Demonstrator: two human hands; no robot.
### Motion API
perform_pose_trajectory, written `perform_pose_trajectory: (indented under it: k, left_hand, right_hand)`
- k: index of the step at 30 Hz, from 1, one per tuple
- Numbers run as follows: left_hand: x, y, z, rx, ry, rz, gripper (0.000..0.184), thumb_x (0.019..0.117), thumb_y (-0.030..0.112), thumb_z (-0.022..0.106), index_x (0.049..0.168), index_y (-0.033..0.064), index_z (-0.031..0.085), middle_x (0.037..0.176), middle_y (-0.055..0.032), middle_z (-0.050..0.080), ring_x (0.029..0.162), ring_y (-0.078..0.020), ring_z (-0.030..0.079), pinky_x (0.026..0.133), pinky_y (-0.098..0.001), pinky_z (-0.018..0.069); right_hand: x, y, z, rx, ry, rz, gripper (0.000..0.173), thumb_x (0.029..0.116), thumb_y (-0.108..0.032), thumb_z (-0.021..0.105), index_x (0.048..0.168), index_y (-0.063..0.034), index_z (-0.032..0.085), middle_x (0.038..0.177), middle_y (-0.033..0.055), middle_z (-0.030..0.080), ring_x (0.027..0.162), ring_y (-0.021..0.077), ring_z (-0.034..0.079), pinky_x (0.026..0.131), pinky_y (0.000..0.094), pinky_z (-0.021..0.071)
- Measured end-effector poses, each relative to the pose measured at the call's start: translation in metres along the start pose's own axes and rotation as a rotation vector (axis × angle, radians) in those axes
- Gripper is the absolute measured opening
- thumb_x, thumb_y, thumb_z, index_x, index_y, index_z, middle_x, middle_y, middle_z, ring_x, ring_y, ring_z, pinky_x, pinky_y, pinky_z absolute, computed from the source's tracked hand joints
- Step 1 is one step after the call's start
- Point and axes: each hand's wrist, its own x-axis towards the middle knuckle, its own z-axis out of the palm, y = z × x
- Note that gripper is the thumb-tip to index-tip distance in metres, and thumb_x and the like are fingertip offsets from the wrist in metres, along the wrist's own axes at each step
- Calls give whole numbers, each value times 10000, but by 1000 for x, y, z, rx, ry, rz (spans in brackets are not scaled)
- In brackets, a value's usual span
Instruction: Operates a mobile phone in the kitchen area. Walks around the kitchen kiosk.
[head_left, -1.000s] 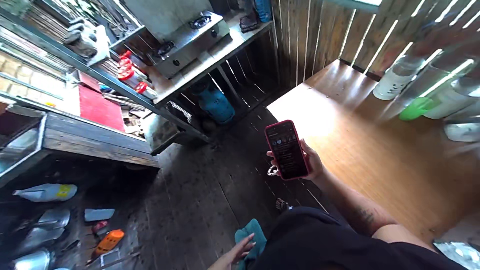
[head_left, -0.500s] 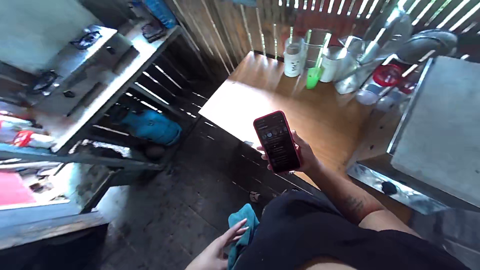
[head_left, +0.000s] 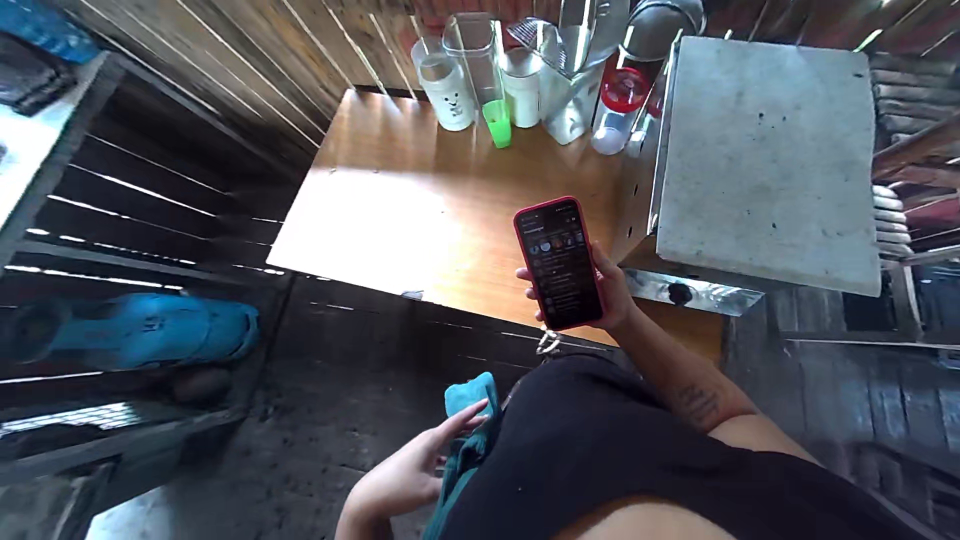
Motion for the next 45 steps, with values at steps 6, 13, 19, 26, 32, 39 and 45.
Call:
perform_pose_trajectory:
  k: [6,13,19,26,32,39,45]
  left_hand:
    - [-39,-6,-15,2,33,-12,929,776,316,766,1583,114,351,1467,-58,575,1283,-128,600,1005,-340,552]
    - [-100,-18,-26,109,294,-28,761,814,221,666,1530,89,444,1417,-47,623,1270,-100,603,1079,-355,489]
    - [-143,-41,-40,245,480,-158,666,872,21,634,1509,157,495,1290,-40,708,1154,-216,691,1008,-496,527]
    - [-196,-93,-47,161,736,-158,639,873,11,665,1485,137,529,1317,-38,693,1174,-188,680,1024,-457,526]
    - [-246,-133,-43,107,899,-209,635,879,40,670,1491,119,522,1330,-73,684,1187,-227,677,1029,-482,518]
    - [-289,-176,-36,26,987,-229,640,876,64,670,1495,109,515,1342,-72,677,1216,-237,662,1048,-491,507]
    - [-303,-199,-31,-27,1053,-200,673,844,45,680,1493,113,515,1330,-68,683,1204,-210,668,1043,-458,518]
  right_hand:
    - [29,24,12,37,-35,-1,723,910,-736,501,1420,-226,554,1392,177,608,1151,350,666,927,523,575]
    - [100,69,41,51,-94,83,695,937,-711,476,1416,-215,564,1387,183,618,1168,358,666,961,532,566]
    - [166,115,76,54,-180,187,682,919,-696,534,1405,-221,584,1384,186,620,1165,363,667,956,536,568]
    - [240,177,122,20,-257,315,700,907,-714,534,1412,-232,575,1377,175,629,1152,360,676,935,544,576]
    - [301,245,151,37,-336,425,705,918,-699,525,1448,-234,539,1421,193,589,1165,380,662,916,544,578]
    - [347,315,181,70,-360,493,686,930,-674,536,1452,-229,529,1418,208,585,1145,399,670,869,554,597]
    - [378,353,198,-1,-300,607,703,977,-715,381,1470,-228,501,1419,195,586,1190,394,649,910,557,582]
